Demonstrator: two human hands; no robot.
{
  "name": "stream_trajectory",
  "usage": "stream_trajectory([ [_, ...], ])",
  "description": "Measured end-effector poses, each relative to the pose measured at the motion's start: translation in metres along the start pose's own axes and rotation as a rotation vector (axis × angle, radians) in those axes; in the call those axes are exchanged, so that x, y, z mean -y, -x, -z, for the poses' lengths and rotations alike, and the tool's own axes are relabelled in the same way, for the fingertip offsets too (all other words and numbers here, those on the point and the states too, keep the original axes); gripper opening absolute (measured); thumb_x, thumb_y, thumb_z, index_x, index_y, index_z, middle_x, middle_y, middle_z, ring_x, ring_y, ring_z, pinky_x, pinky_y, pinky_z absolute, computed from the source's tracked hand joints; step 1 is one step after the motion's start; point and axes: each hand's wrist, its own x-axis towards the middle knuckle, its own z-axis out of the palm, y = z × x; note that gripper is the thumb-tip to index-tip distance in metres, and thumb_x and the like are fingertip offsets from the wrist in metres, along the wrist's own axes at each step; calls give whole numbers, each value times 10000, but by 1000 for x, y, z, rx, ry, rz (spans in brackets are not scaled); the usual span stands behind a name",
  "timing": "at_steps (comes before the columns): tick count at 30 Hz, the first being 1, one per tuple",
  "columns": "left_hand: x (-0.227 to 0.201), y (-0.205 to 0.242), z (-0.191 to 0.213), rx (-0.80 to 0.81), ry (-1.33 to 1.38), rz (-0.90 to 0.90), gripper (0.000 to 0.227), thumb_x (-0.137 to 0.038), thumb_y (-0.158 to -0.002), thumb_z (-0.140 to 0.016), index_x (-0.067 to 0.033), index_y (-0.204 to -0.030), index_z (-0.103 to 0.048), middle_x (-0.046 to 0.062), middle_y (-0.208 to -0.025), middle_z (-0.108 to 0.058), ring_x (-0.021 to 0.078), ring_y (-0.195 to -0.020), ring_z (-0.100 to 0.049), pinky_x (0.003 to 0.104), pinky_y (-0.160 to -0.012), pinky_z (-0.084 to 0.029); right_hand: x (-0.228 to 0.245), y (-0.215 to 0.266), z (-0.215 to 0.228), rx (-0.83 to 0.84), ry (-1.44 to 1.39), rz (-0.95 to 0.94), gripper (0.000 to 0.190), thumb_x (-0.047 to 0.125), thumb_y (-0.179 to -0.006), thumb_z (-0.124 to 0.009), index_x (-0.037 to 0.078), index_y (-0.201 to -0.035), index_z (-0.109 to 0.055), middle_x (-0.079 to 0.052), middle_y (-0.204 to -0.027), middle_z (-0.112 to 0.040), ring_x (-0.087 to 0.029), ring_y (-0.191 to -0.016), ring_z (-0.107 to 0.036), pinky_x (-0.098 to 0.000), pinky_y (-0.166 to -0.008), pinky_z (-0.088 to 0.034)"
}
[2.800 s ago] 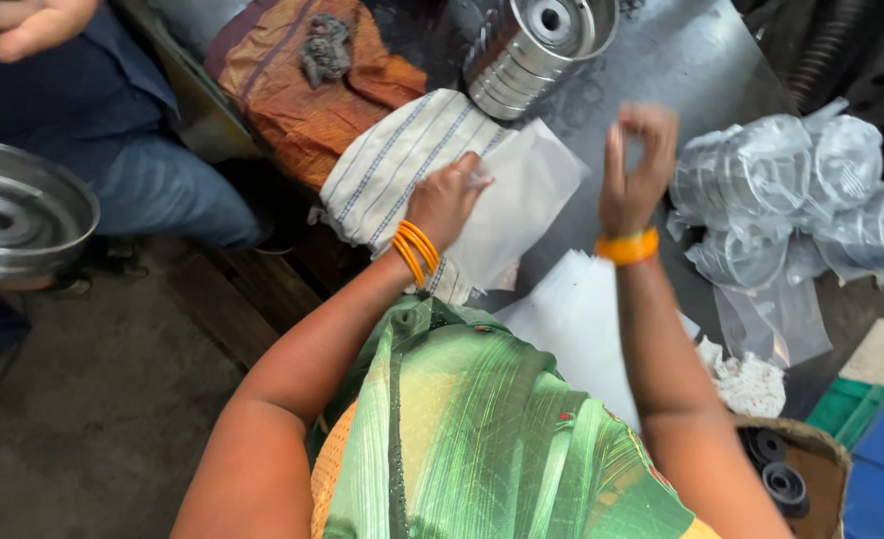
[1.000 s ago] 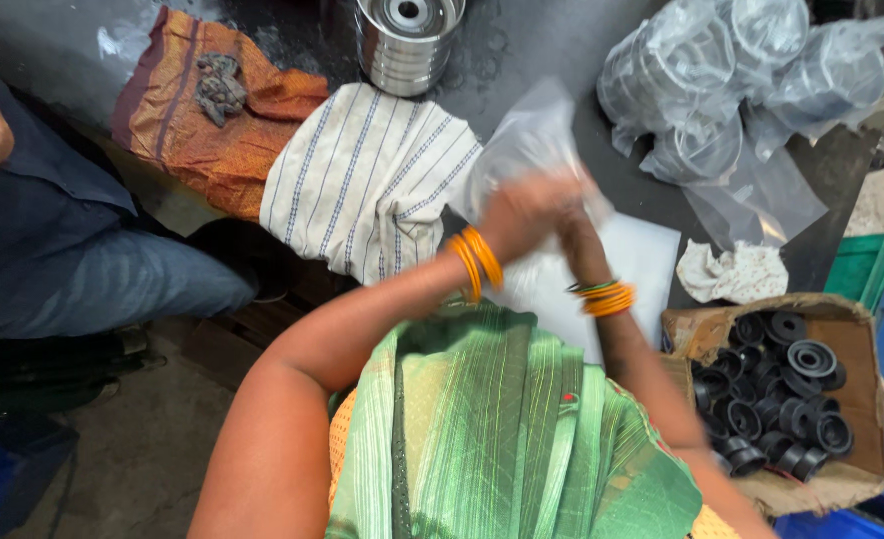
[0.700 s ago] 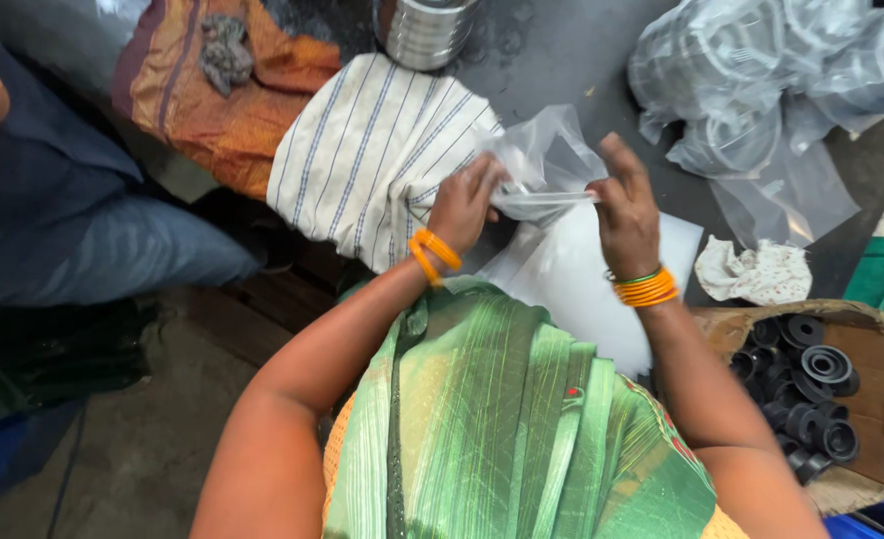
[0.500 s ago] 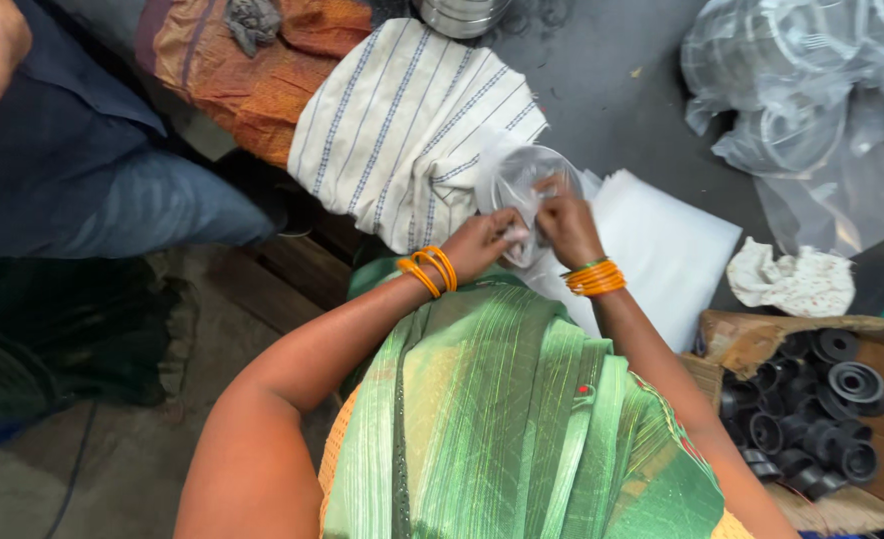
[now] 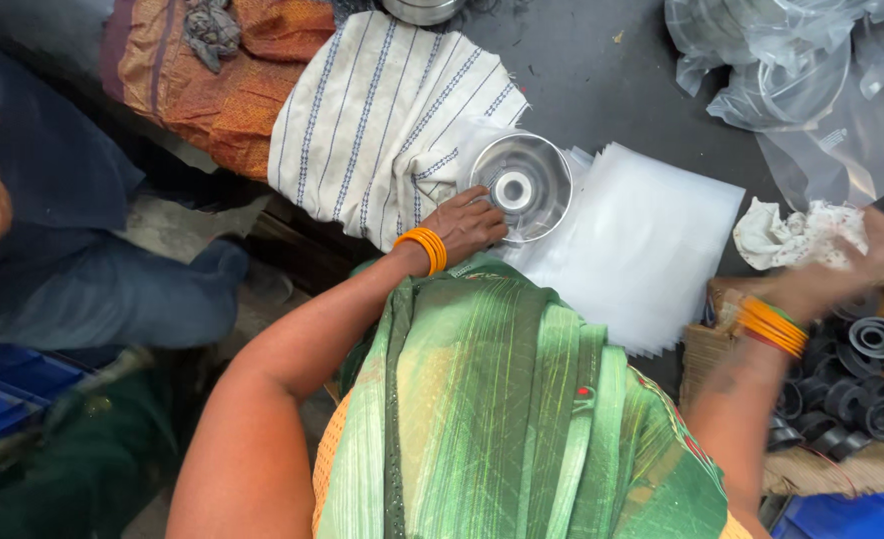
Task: The person wipes metal cylindrical parts with a cloth, inserts a black rubber ring into each, and places them into clear plastic bags on a workbench. The person handles parts one at a time, repeating the sequence across multiple units.
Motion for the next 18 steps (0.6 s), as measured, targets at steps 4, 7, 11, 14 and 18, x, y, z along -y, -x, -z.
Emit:
stream_trajectory([
  [4, 0, -22, 11, 13, 139, 105, 164, -158, -924, -608, -127, -1044, -716, 57, -1010, -689, 233, -1015, -651, 402, -1089, -403, -66, 23, 96, 139, 365, -224, 359, 151, -1114, -663, 9, -1413, -523, -175, -1384, -616, -317, -1236, -623, -457, -1074, -496],
  [7, 5, -47, 5, -54, 493, 358, 241, -275, -1002, -613, -74, -1111, -689, 110, -991, -698, 271, -974, -655, 411, -1031, -432, -91, 54, 107, 323, 1002, 127, 693, 232, -810, -875, 117, -1447, -627, -287, -1339, -591, -500, -1158, -604, -676, -797, -507],
  [11, 23, -62, -27, -532, 1300, 695, 374, -311, -1121, -564, 42, -1211, -646, 165, -999, -641, 280, -952, -563, 414, -979, -461, -91, 75, 105, 333, 961, -150, 331, 266, -961, -804, 181, -1253, -673, -191, -1364, -642, -426, -1198, -635, -531, -966, -520],
  [14, 33, -57, -69, -719, 1750, 923, 378, -302, -1109, -547, 21, -1303, -567, 106, -1233, -601, 187, -1168, -503, 337, -1057, -362, -82, 70, 108, 371, 995, -223, 273, 243, -953, -782, 102, -1159, -671, -196, -1285, -682, -434, -1167, -647, -542, -938, -526],
  [18, 34, -43, -124, -842, 1709, 1268, 381, -309, -1082, -459, -16, -1308, -552, 150, -1306, -610, 215, -1214, -537, 309, -1040, -404, -75, 65, 119, 485, 961, -365, 405, 342, -954, -799, 50, -1207, -676, -280, -1163, -694, -492, -1075, -627, -548, -882, -498],
])
